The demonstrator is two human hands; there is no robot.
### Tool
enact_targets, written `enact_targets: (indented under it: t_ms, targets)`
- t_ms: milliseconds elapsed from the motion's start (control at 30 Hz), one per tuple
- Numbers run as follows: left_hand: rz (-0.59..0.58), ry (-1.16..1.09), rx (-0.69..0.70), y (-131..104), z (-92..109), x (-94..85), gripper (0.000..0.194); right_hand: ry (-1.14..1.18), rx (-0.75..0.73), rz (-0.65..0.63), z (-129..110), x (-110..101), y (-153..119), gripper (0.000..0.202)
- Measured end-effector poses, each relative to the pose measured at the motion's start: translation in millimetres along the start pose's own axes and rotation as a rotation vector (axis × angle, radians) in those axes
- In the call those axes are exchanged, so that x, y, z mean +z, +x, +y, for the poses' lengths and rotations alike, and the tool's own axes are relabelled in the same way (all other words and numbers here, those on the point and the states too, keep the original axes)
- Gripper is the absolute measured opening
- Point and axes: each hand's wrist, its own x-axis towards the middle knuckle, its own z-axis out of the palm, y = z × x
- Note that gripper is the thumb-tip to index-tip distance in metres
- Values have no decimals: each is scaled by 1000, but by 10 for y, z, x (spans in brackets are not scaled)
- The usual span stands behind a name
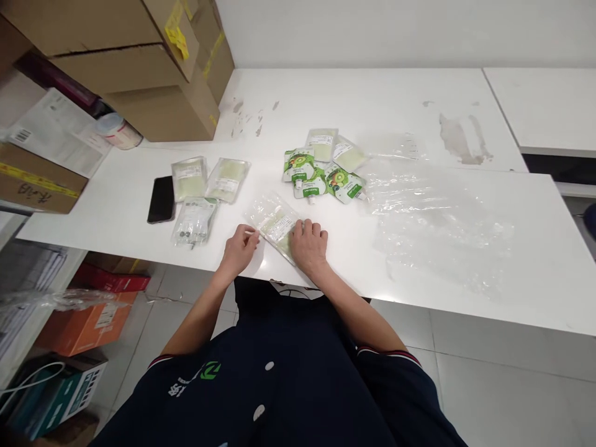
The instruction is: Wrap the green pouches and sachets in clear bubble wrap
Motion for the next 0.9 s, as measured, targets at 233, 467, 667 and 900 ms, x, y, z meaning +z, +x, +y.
enact_targets:
  t_ms: [233,467,667,900]
  targets:
    - [-61,-846,-142,130,140,274,51,96,44,38,15,68,-18,45]
    - [116,-570,83,521,232,494,29,384,55,0,212,-30,34,47]
    - [-135,-651,152,438,318,334,36,1319,28,-109,552,-153,385,60]
    - [-130,-591,147,342,422,96,45,1575,-131,-123,526,-417,564,53]
